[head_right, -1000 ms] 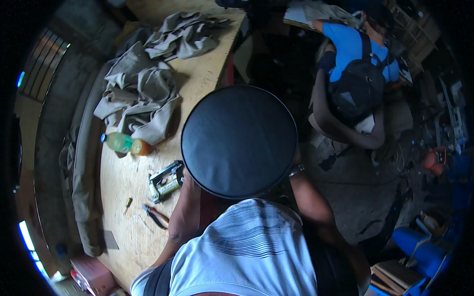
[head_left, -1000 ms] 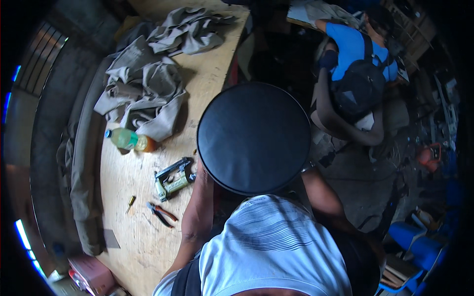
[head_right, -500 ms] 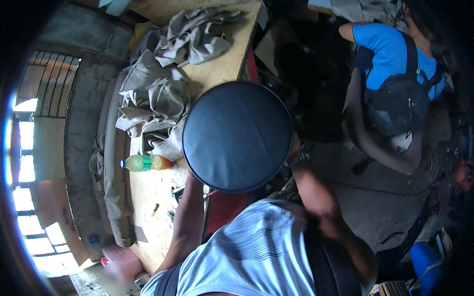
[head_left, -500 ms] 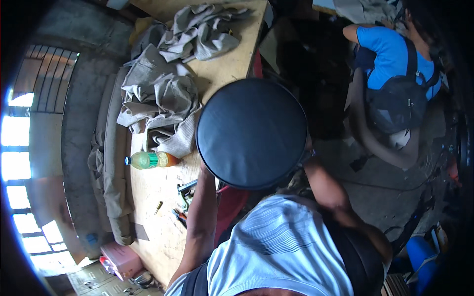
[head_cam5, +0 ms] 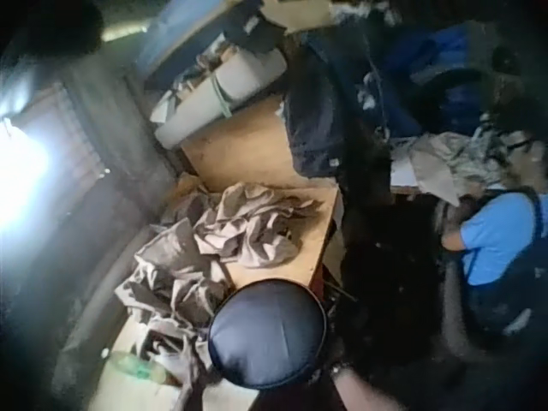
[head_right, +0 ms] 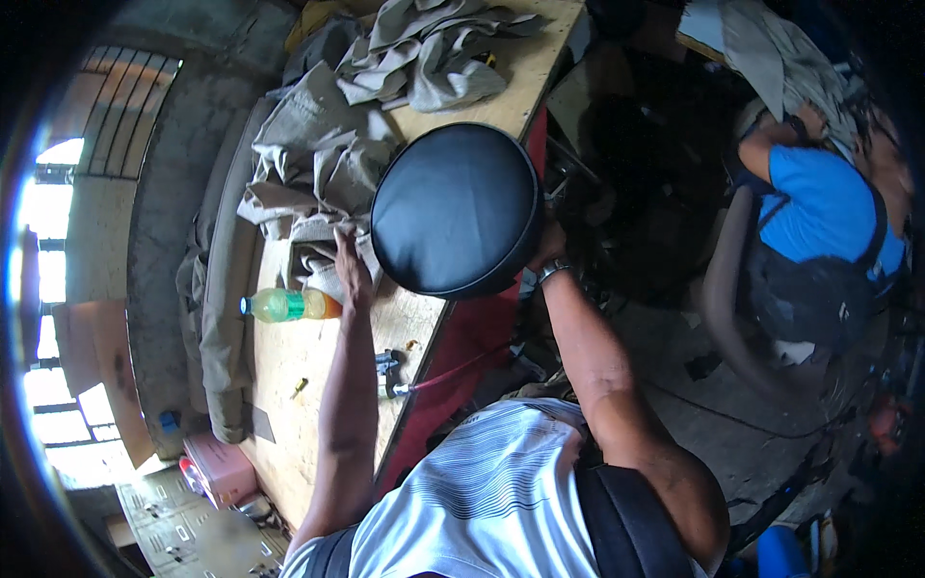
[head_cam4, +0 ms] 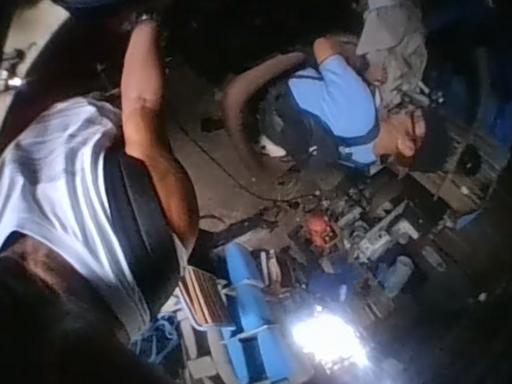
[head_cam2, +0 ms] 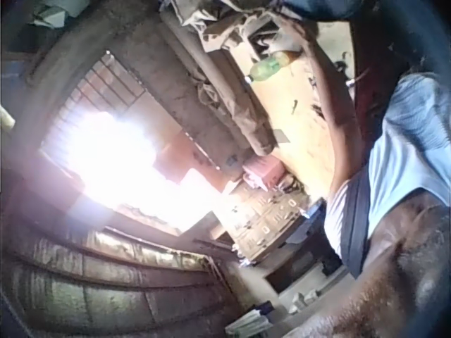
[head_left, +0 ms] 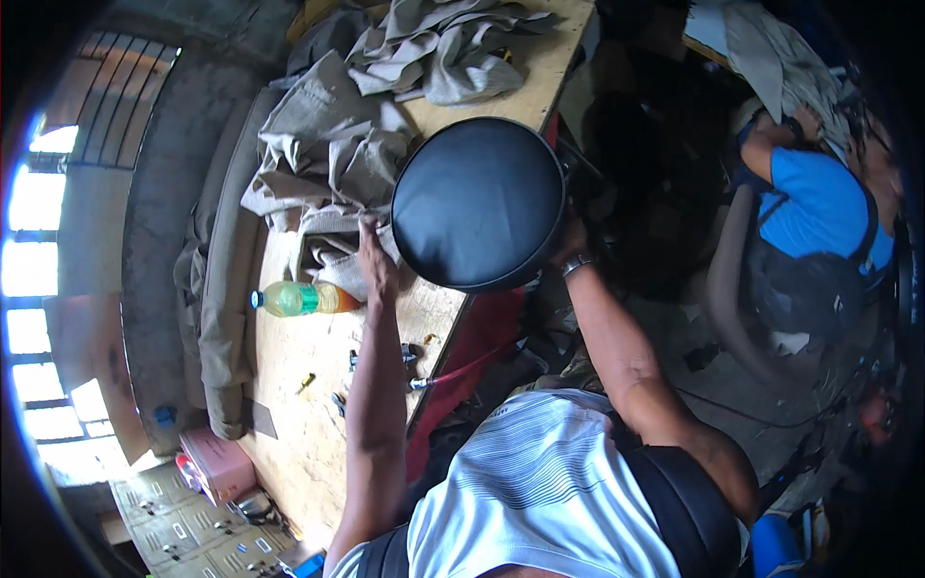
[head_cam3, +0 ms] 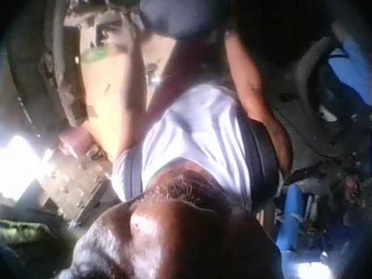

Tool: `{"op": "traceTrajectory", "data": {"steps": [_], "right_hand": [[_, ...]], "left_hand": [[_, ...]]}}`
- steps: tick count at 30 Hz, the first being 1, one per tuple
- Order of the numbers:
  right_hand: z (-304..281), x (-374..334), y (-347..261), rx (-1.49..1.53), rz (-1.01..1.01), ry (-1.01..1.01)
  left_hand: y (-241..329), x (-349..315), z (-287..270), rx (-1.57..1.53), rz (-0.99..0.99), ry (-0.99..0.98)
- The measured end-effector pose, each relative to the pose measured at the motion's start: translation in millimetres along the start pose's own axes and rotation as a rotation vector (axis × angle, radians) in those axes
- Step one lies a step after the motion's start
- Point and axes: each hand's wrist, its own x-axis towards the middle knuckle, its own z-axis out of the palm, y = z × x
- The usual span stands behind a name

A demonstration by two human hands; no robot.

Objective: Upholster a circular chair seat by pulling black fabric over the base and securing it with a staple gun.

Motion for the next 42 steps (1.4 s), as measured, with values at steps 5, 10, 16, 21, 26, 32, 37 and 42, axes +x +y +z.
{"op": "traceTrajectory", "data": {"steps": [5,10,16,21,26,32,37,42], "right_hand": [[20.0,-8.8,29.4,0.489,-0.062,0.054],[14.1,-7.9,30.1,1.331,0.268,0.06],[5.7,-22.2,1.3,0.058,0.242,-0.03],[15.0,-12.5,17.1,-0.063,0.373,-0.014],[33.4,5.2,46.0,0.295,0.127,0.122],[35.7,3.1,41.4,0.808,0.159,0.21],[25.4,1.1,31.5,0.559,0.105,0.147],[21.8,8.3,30.4,1.546,0.397,0.111]], "left_hand": [[40.4,59.5,11.2,0.425,0.447,-0.029],[102.1,6.6,82.0,0.558,0.485,-0.297],[156.2,-104.7,121.4,0.522,0.659,-0.519],[148.2,-111.7,110.9,0.389,0.563,-0.554],[76.6,-43.5,43.4,0.622,0.199,-0.182],[27.4,-23.6,30.5,0.362,0.062,-0.201],[23.7,-26.3,31.8,0.341,0.05,-0.196],[18.7,-21.8,32.5,0.363,0.081,-0.209]]}}
